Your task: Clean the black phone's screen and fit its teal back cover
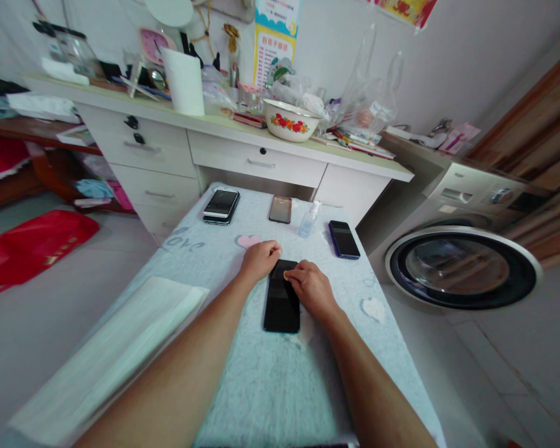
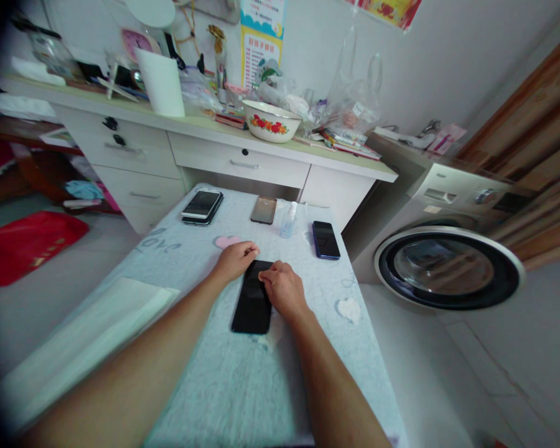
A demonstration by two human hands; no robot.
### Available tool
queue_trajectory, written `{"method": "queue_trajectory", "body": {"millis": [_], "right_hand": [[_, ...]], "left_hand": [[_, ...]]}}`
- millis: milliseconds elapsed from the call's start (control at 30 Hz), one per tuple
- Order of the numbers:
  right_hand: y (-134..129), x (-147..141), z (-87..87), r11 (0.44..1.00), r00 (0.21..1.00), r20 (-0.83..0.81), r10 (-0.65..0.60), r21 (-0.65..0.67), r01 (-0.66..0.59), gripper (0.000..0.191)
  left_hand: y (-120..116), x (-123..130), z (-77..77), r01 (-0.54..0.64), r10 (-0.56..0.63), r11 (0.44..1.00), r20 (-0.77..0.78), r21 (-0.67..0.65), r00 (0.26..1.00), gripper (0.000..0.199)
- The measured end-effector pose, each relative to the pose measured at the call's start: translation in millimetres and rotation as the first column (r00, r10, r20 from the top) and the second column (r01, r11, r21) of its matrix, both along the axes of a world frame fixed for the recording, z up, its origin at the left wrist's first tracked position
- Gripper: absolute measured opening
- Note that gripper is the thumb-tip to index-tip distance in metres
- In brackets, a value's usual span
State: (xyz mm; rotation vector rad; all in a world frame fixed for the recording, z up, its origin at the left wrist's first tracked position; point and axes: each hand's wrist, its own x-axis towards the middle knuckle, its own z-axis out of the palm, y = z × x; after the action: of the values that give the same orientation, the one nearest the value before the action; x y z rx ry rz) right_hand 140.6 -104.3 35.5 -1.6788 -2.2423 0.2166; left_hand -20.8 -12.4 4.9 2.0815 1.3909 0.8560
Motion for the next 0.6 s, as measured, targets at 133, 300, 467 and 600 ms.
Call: {"method": "queue_trajectory", "body": {"millis": [133, 300, 467, 600], "right_hand": [[2.1, 1.9, -3.0, 0.999, 0.999, 0.003, -0.052, 0.012, 0.052, 0.022], [2.4, 1.8, -3.7, 0.995, 0.995, 0.015, -0.095, 0.014, 0.095, 0.024], [1.3, 1.3, -1.6, 0.999, 0.999, 0.008, -0.045, 0.009, 0.045, 0.023], [-0.9, 0.3, -1.5, 1.000, 1.000, -0.003, 0.023, 0.011, -0.023, 0.022]], "left_hand": [[-0.1, 0.5, -0.2, -0.007, 0.007, 1.000, -0.004, 0.000, 1.000, 0.022], [0.8, 0.1, -2.3, -0.004, 0.004, 1.000, -0.009, -0.004, 1.000, 0.022], [1.4, 0.1, -3.3, -0.002, 0.002, 1.000, -0.010, 0.005, 1.000, 0.022], [0.9, 0.3, -2.9, 0.003, -0.003, 1.000, 0.001, 0.002, 1.000, 0.021]]}}
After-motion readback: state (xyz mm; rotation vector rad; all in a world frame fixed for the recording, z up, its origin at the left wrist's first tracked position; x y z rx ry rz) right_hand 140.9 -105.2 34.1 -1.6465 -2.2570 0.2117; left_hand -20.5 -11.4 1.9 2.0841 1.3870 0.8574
